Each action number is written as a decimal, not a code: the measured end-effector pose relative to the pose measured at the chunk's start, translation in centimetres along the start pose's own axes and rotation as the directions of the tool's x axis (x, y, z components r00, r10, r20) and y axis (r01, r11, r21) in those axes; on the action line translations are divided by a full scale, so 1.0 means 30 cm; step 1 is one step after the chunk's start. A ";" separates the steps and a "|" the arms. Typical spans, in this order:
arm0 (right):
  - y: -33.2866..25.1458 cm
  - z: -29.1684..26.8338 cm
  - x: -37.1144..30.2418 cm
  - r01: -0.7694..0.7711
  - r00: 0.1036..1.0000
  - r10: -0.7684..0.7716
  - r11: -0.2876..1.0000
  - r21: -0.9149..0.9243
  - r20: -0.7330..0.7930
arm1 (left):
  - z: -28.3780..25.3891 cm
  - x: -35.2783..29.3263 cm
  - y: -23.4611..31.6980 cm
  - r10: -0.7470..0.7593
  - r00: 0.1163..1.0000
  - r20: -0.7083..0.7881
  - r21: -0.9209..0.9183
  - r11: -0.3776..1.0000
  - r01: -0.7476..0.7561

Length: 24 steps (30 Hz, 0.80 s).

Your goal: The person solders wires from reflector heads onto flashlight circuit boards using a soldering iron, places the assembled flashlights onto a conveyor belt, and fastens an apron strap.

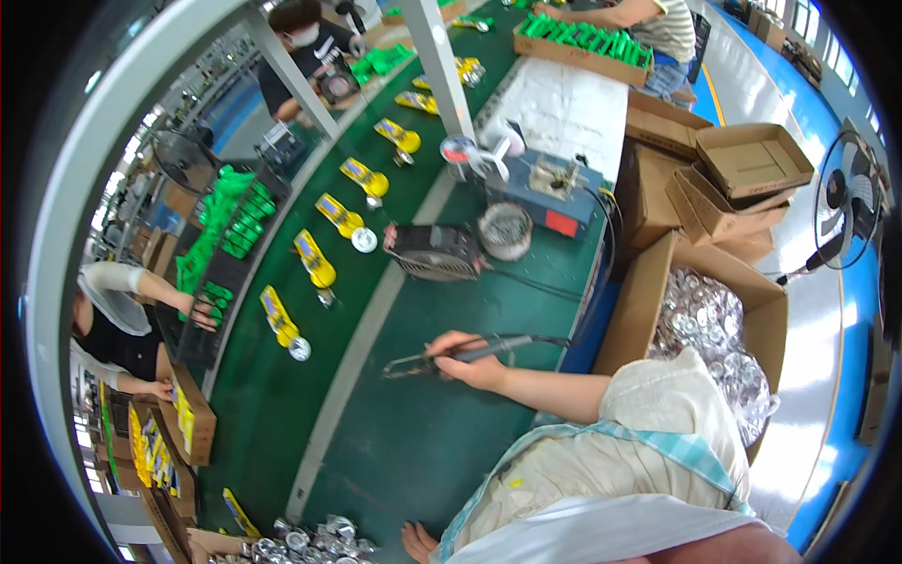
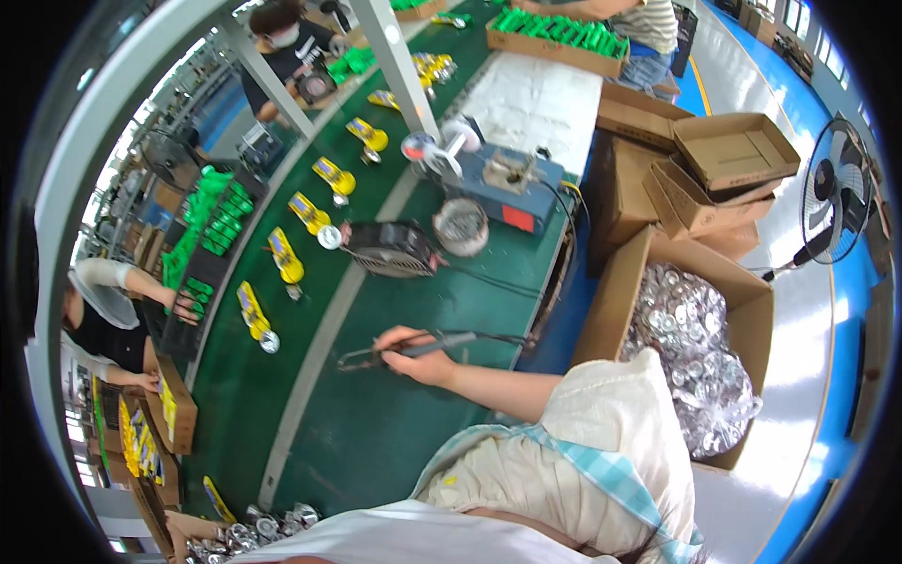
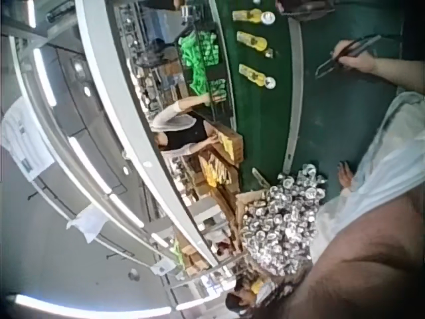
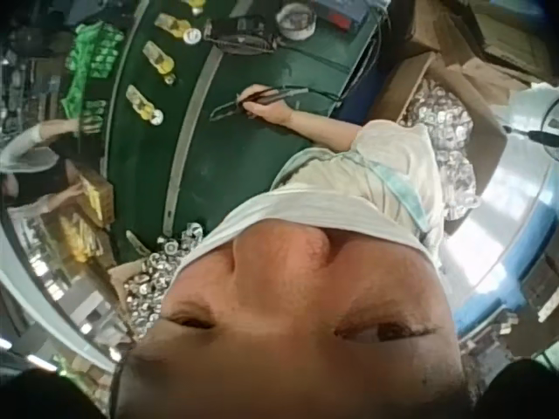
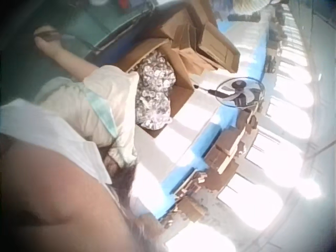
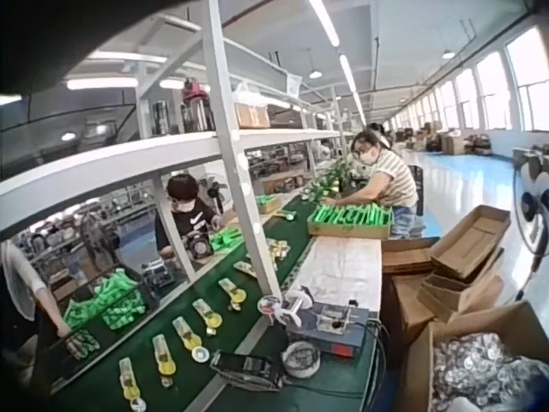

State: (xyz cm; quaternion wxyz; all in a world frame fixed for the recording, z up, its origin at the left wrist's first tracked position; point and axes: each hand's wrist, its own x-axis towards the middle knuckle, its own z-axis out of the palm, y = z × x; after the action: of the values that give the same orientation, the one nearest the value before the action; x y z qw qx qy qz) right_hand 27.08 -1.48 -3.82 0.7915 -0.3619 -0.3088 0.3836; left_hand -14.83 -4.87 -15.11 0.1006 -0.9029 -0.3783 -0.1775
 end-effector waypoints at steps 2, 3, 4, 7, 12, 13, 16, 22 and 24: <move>-0.033 -0.026 -0.019 -0.036 0.998 0.031 0.996 -0.082 -0.056 | 0.089 -0.018 -0.049 0.085 0.991 -0.101 0.105 0.992 -0.074; -0.048 -0.034 -0.025 0.011 0.999 -0.018 0.987 -0.162 -0.039 | 0.112 -0.039 -0.068 0.129 0.982 -0.136 0.158 0.982 -0.107; -0.046 -0.032 -0.027 0.011 0.999 -0.017 0.987 -0.160 -0.033 | 0.121 -0.063 -0.070 0.168 0.972 -0.162 0.212 0.968 -0.132; -0.037 -0.048 -0.033 0.021 0.999 -0.025 0.993 -0.113 -0.036 | 0.082 -0.069 -0.025 0.200 0.967 -0.156 0.272 0.950 -0.153; -0.030 -0.023 -0.009 0.008 1.000 -0.006 0.995 -0.095 0.015 | -0.065 0.018 0.033 -0.042 0.987 0.154 0.020 0.999 0.039; 0.006 -0.007 0.005 0.024 1.000 -0.024 0.997 -0.073 -0.003 | -0.021 -0.004 -0.013 -0.080 0.961 0.266 0.016 0.997 0.078; -0.054 0.001 -0.001 -0.011 0.997 0.006 0.998 -0.055 -0.083 | -0.084 0.017 0.053 -0.062 0.970 0.234 -0.053 0.996 0.076; -0.066 0.004 -0.027 -0.051 0.995 0.050 0.999 -0.010 -0.091 | -0.322 0.222 0.209 -0.061 0.991 0.116 -0.196 0.977 0.083; -0.043 0.007 -0.030 -0.071 0.992 0.067 0.997 -0.036 -0.106 | -0.356 0.244 0.254 -0.112 0.989 0.100 -0.216 0.967 0.131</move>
State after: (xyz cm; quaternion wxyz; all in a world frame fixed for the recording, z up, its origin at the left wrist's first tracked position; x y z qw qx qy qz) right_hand 26.97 -2.74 -2.85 0.7854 -0.4076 -0.2619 0.3852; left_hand -7.19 -8.79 -2.78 -0.0287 -0.8905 -0.4147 -0.1848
